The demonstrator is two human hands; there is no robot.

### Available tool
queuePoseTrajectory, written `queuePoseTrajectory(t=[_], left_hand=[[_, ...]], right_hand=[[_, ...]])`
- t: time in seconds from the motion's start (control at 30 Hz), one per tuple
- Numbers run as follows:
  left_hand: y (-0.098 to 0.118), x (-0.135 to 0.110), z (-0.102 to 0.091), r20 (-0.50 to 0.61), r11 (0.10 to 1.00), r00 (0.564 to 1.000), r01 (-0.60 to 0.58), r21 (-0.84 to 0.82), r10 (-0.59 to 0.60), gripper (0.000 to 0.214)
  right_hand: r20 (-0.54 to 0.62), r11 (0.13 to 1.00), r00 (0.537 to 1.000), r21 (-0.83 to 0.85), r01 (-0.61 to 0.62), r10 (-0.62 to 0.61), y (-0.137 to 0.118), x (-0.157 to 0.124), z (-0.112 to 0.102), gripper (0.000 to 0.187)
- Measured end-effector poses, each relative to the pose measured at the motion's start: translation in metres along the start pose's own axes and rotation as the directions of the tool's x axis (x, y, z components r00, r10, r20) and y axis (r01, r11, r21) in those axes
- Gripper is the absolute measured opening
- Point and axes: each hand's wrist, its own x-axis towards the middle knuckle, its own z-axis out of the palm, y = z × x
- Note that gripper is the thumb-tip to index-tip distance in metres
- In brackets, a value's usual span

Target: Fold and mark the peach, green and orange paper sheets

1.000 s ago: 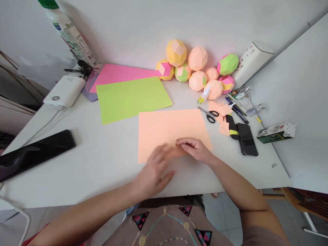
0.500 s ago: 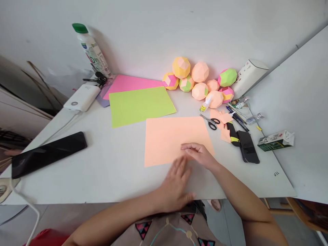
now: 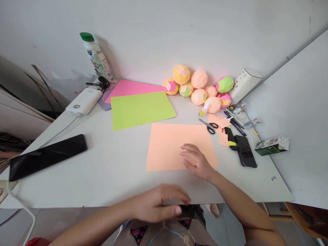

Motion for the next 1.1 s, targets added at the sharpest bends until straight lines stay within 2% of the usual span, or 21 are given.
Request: queuePoseTrajectory(t=[0.03, 0.07, 0.1, 0.13, 0.17, 0.23, 0.27, 0.33, 0.37, 0.47, 0.53, 0.6, 0.7, 0.8, 0.83, 0.9, 1.0, 1.1], left_hand=[[0.001, -0.001, -0.006, -0.168, 0.995, 0.986, 0.025, 0.092, -0.010, 0.034], [0.000, -0.004, -0.013, -0.284, 0.977, 0.959, 0.059, 0.205, 0.001, 0.031], [-0.001, -0.007, -0.021, -0.325, 0.937, 0.946, 0.106, 0.334, 0.009, 0.032], [-0.005, -0.012, -0.029, -0.314, 0.874, 0.949, 0.139, 0.465, 0.016, 0.036], [-0.009, -0.018, -0.036, -0.273, 0.806, 0.962, 0.166, 0.568, -0.006, 0.048], [-0.021, -0.030, -0.044, -0.139, 0.704, 0.986, 0.160, 0.692, -0.088, 0.092], [-0.027, -0.035, -0.045, -0.079, 0.673, 0.989, 0.144, 0.726, -0.126, 0.106], [-0.037, -0.041, -0.041, 0.012, 0.632, 0.977, 0.128, 0.764, -0.212, 0.116], [-0.038, -0.042, -0.037, 0.021, 0.614, 0.969, 0.138, 0.777, -0.244, 0.118], [-0.033, -0.036, -0.024, 0.054, 0.568, 0.938, 0.161, 0.807, -0.342, 0.110], [-0.025, -0.031, -0.021, 0.072, 0.539, 0.913, 0.171, 0.825, -0.401, 0.104], [-0.019, -0.028, -0.024, 0.097, 0.541, 0.900, 0.166, 0.825, -0.425, 0.108], [-0.018, -0.030, -0.038, 0.177, 0.616, 0.901, 0.117, 0.779, -0.395, 0.118], [-0.021, -0.031, -0.051, 0.175, 0.645, 0.907, 0.127, 0.753, -0.383, 0.117], [-0.022, -0.030, -0.053, 0.158, 0.638, 0.907, 0.143, 0.756, -0.391, 0.115], [-0.022, -0.024, -0.054, 0.131, 0.610, 0.900, 0.170, 0.774, -0.416, 0.110], [-0.021, -0.009, -0.053, 0.112, 0.570, 0.905, 0.158, 0.806, -0.410, 0.103], [-0.024, 0.007, -0.060, 0.083, 0.585, 0.955, 0.103, 0.804, -0.283, 0.088]], right_hand=[[0.107, 0.989, 0.991, -0.114, 0.094, -0.082, -0.003, -0.003, 0.002, 0.037], [0.225, 0.964, 0.967, -0.210, 0.166, -0.117, -0.006, -0.007, 0.004, 0.050], [0.329, 0.931, 0.936, -0.287, 0.228, -0.128, -0.009, -0.012, 0.005, 0.066], [0.390, 0.894, 0.913, -0.360, 0.267, -0.116, -0.012, -0.018, 0.006, 0.076], [0.416, 0.862, 0.902, -0.411, 0.296, -0.111, -0.015, -0.026, 0.007, 0.077], [0.429, 0.822, 0.892, -0.452, 0.346, -0.139, -0.021, -0.042, 0.009, 0.078], [0.416, 0.800, 0.892, -0.468, 0.375, -0.176, -0.024, -0.050, 0.010, 0.077], [0.393, 0.740, 0.884, -0.508, 0.440, -0.255, -0.029, -0.064, 0.014, 0.076], [0.377, 0.707, 0.881, -0.538, 0.460, -0.287, -0.030, -0.070, 0.017, 0.073], [0.310, 0.644, 0.891, -0.616, 0.453, -0.331, -0.036, -0.081, 0.027, 0.047], [0.282, 0.664, 0.908, -0.620, 0.419, -0.310, -0.040, -0.081, 0.030, 0.036], [0.275, 0.719, 0.926, -0.584, 0.376, -0.260, -0.043, -0.077, 0.028, 0.032], [0.251, 0.811, 0.945, -0.495, 0.311, -0.210, -0.043, -0.065, 0.016, 0.018], [0.213, 0.856, 0.962, -0.450, 0.253, -0.172, -0.039, -0.052, 0.002, 0.020], [0.211, 0.850, 0.965, -0.469, 0.241, -0.157, -0.037, -0.048, -0.001, 0.020], [0.231, 0.814, 0.964, -0.530, 0.237, -0.131, -0.034, -0.042, -0.003, 0.032], [0.316, 0.772, 0.942, -0.568, 0.284, -0.114, -0.034, -0.033, 0.003, 0.042], [0.443, 0.753, 0.893, -0.560, 0.345, -0.079, -0.039, -0.021, 0.011, 0.051]])
